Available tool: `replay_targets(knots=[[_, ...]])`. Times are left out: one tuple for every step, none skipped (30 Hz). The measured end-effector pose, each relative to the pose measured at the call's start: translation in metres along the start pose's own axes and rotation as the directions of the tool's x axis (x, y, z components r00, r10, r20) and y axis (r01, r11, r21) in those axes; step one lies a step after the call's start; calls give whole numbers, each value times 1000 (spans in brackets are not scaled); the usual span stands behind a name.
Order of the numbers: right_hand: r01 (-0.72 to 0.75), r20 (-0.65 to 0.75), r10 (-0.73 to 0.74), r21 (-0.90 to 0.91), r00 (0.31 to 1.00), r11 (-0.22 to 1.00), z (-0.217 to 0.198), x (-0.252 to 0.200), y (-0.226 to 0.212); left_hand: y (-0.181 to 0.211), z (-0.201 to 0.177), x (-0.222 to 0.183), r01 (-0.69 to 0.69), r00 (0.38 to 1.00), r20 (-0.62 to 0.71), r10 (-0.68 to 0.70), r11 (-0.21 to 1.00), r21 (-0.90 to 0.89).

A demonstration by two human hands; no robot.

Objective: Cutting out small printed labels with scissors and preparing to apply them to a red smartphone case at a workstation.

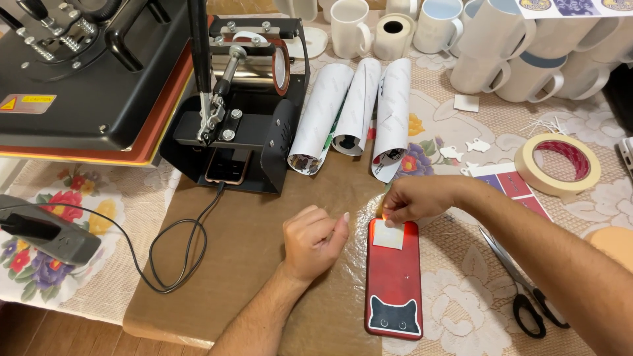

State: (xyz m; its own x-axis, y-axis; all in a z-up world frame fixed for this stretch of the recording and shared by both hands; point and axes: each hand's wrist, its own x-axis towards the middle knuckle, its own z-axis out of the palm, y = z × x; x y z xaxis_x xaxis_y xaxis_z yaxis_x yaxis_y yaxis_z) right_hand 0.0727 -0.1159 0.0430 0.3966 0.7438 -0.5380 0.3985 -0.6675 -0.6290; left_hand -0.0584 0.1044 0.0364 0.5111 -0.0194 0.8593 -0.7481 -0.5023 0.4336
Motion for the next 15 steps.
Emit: replay_targets(knots=[[0,0,0,0,1000,1000,0,0,0,-2,1,-2,0,1000,0,0,1000,0],[-2,-4,2,-2,1000,1000,-1,0,0,-5,2,-5,68,988,138,-71,997,27],[-4,-8,4,-5,1000,1000,-1,0,-1,-7,3,-7,131,952,271,-144,989,64],[-3,-6,3,-6,1000,1000,0,1,-1,-6,4,-8,133,952,270,-145,989,66],[-3,-9,3,-5,1000,1000,0,1,-2,-4,5,-8,150,928,337,-162,987,62],[-2,-15,2,-6,1000,1000,0,2,-3,-4,5,-8,166,899,402,-176,984,61],[1,-15,-1,-7,1000,1000,0,3,-4,-3,5,-9,165,899,401,-177,984,63],[-1,-13,1,-5,1000,1000,0,3,-5,-4,6,-10,174,884,430,-185,983,67],[-3,-12,3,-2,1000,1000,-1,3,-5,-5,7,-11,182,867,459,-194,981,70],[-3,-11,3,1,1000,1000,0,2,-5,-4,7,-11,184,866,461,-195,981,69],[-3,-13,3,-6,1000,1000,0,2,-6,-3,7,-12,156,844,506,-176,984,81],[0,-15,0,-17,1000,1000,-1,2,-7,-3,6,-12,126,822,547,-157,988,94],[1,-14,-2,-16,1000,1000,0,2,-9,-7,8,-17,127,822,547,-159,987,96],[7,-18,-8,-29,1000,1000,0,2,-10,-11,11,-22,64,810,571,-133,988,139],[13,-21,-14,-42,1000,999,0,1,-12,-15,13,-27,1,797,595,-109,984,179]])
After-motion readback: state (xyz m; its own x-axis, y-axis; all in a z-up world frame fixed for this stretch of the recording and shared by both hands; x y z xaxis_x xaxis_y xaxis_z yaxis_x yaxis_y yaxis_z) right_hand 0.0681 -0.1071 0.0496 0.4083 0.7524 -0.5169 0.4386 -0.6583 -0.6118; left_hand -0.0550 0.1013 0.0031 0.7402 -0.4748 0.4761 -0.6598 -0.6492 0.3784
